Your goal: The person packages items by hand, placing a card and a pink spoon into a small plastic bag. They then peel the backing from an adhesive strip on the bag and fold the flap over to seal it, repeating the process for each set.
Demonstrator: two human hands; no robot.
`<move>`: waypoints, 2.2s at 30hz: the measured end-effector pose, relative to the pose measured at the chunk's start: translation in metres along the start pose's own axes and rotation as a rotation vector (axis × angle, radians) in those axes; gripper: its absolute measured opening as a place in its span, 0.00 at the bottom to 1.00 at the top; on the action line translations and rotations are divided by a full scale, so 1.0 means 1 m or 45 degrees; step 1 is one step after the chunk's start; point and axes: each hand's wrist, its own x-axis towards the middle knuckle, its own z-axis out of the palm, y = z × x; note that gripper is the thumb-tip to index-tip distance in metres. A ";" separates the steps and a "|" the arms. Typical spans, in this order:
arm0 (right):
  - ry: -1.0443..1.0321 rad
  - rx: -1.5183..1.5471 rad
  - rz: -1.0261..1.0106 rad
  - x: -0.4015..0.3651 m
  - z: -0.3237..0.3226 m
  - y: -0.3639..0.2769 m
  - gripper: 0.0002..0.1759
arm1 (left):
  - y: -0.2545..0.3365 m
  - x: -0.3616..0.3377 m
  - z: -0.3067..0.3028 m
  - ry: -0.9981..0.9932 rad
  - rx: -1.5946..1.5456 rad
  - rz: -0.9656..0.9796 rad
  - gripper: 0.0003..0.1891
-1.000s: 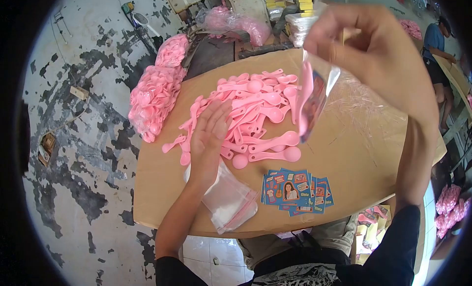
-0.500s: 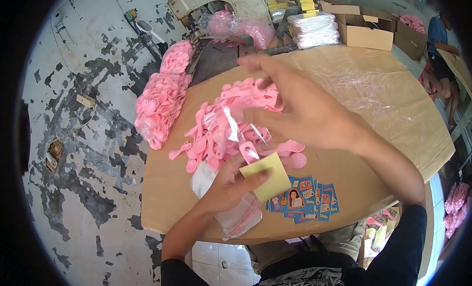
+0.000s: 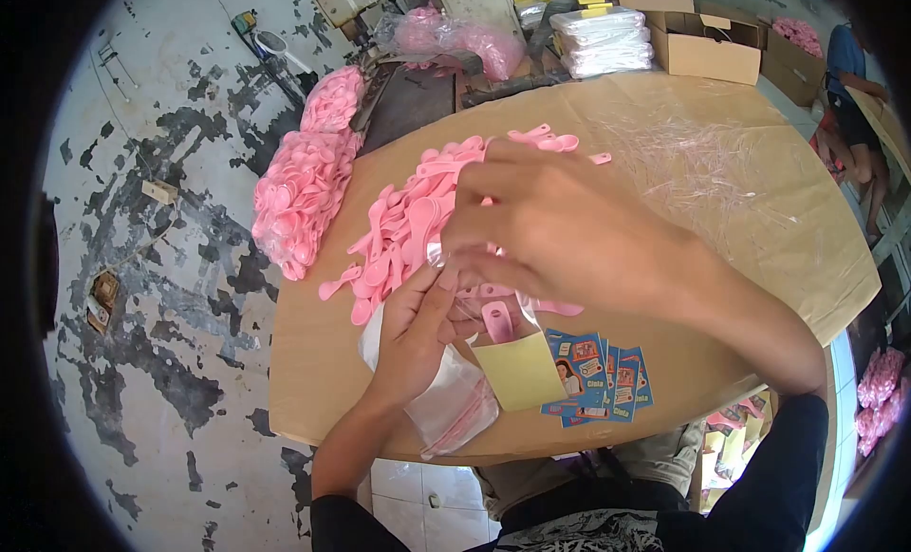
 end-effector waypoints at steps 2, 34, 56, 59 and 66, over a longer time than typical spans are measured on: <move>-0.045 -0.027 -0.043 -0.002 0.004 -0.003 0.11 | -0.007 0.002 -0.004 -0.053 -0.095 -0.011 0.17; -0.083 -0.150 0.805 -0.093 -0.043 0.135 0.14 | -0.006 0.016 -0.013 -0.046 -0.325 -0.101 0.22; -0.110 1.301 1.022 -0.048 0.025 -0.003 0.15 | -0.020 0.015 -0.005 -0.049 -0.215 -0.009 0.22; -0.236 1.307 0.981 -0.046 0.017 0.000 0.15 | -0.026 0.013 -0.008 -0.055 -0.148 0.044 0.22; -0.032 1.340 0.932 -0.049 0.021 0.006 0.12 | -0.009 0.013 -0.009 -0.085 -0.260 -0.003 0.19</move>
